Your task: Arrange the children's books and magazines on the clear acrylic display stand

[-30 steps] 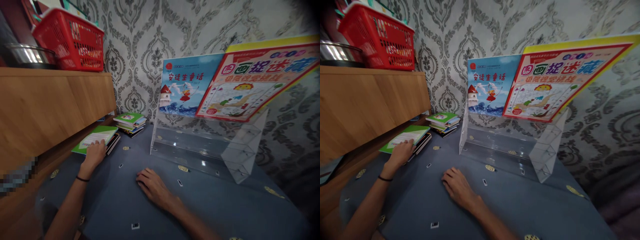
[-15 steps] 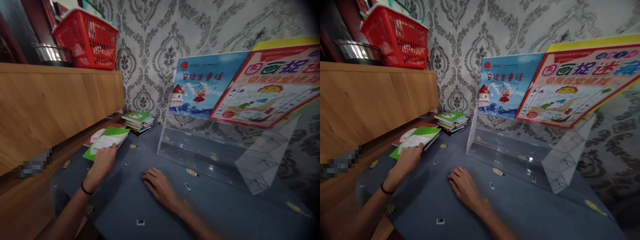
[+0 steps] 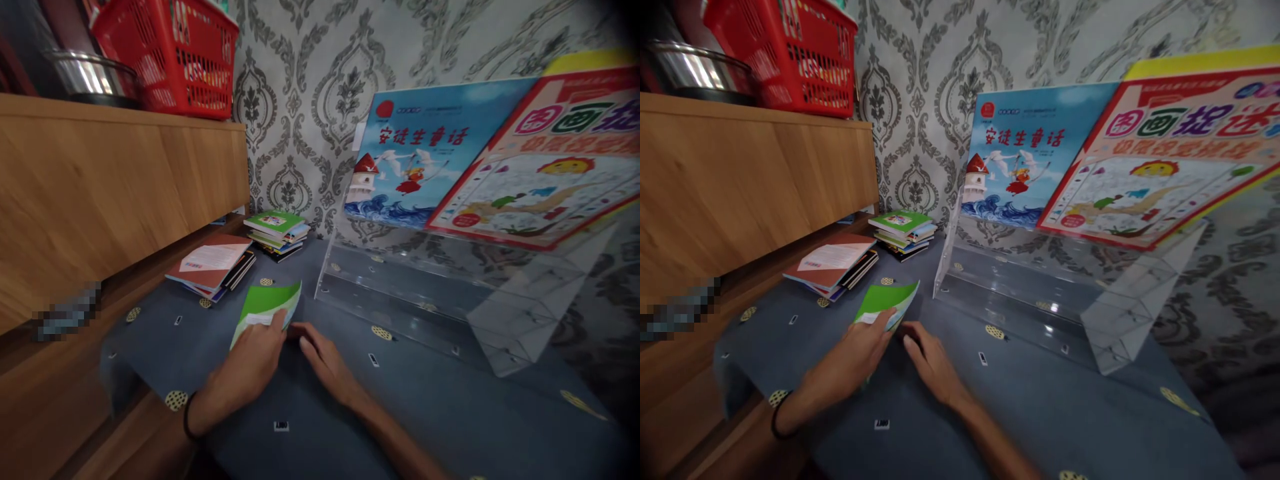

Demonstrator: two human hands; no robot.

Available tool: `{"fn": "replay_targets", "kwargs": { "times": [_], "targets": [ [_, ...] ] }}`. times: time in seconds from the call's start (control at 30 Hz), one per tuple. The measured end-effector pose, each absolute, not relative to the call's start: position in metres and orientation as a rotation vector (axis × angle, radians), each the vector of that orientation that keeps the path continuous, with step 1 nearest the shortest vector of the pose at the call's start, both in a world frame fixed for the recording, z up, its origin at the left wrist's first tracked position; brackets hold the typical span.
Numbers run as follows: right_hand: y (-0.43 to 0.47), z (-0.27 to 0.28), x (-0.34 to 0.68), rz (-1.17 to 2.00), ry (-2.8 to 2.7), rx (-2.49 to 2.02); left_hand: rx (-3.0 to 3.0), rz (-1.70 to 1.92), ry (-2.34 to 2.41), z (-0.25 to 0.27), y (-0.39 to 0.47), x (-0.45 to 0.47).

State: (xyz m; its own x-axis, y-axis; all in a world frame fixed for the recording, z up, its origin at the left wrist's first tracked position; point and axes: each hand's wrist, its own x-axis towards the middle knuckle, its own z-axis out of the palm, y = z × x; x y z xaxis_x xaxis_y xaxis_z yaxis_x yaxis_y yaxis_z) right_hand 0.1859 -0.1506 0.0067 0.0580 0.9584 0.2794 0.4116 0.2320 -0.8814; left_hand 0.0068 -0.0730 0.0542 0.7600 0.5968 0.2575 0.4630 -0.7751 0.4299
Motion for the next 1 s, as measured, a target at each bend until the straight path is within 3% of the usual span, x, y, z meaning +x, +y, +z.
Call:
{"fn": "replay_targets", "kwargs": {
  "times": [0.17,0.33,0.6,0.7,0.83,0.93,1.0],
  "targets": [
    [-0.145,0.008,0.199,0.992,-1.166,-1.237,2.419,0.301,0.666,0.075,-0.098,0.012],
    [-0.141,0.005,0.207,1.181,-1.056,-1.172,2.577,0.302,0.442,0.049,-0.077,0.019],
    [-0.150,0.020,0.248,1.414,-1.306,-1.282,2.860,0.243,0.500,0.031,-0.031,0.023],
    [-0.150,0.030,0.266,1.144,-1.572,-1.564,2.918,0.148,0.434,0.025,-0.036,0.026],
    [-0.152,0.038,0.252,0.367,-1.855,-2.045,2.986,0.078,0.434,0.010,-0.049,0.035],
    [-0.155,0.028,0.218,-0.014,-1.996,-2.008,2.994,0.066,0.437,0.008,-0.054,0.037],
    [-0.156,0.011,0.196,-0.074,-2.020,-1.832,2.989,0.054,0.400,0.010,-0.054,0.036]
  ]
}}
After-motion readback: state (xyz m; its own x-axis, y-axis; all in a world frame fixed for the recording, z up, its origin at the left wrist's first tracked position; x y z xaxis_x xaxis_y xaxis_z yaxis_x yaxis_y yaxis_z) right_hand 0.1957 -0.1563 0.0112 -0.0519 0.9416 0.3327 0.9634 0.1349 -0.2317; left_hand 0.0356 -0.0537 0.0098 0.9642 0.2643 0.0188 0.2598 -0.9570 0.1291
